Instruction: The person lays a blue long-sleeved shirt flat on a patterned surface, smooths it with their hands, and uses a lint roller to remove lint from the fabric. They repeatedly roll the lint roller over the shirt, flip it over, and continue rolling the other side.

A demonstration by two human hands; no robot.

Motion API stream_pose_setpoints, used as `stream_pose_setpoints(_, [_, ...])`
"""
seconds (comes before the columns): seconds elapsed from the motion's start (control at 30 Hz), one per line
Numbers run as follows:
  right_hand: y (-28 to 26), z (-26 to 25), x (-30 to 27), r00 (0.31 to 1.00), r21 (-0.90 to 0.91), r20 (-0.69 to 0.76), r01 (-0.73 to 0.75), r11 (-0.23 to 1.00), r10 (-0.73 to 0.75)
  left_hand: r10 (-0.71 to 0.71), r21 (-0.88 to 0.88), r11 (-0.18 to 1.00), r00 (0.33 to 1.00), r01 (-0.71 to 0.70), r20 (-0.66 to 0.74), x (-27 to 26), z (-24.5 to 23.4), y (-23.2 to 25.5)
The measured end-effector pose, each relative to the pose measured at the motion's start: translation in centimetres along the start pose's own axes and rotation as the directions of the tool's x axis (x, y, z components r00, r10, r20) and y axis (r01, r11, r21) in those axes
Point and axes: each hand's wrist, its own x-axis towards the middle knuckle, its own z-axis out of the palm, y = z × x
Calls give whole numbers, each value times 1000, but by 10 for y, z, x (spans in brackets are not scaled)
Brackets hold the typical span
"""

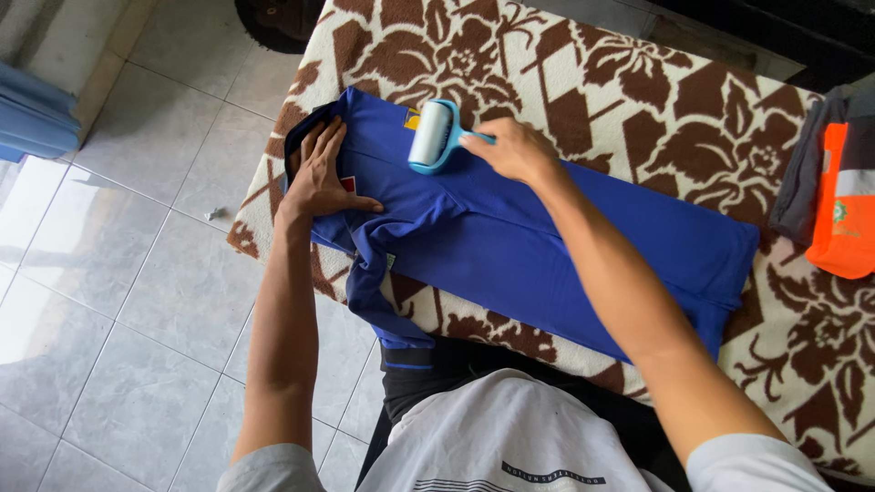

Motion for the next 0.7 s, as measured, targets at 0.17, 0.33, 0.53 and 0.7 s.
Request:
stream_pose_setpoints(0.17, [62,-38,-50,997,46,24,-79,996,78,-14,4,1000,1000,14,8,-1,0,2])
stream_pose_setpoints(0.33, [69,-29,-46,998,68,-39,44,997,-42,-27,23,999,999,27,22,-2,-3,6])
stream_pose_setpoints(0.53, [-23,28,21,986,64,-114,127,990,-119,-51,74,996,997,47,53,-1,-6,12])
stream_pose_setpoints(0.7, [-65,44,24,981,43,-171,104,994,-95,-74,105,992,994,65,85,2,-6,11])
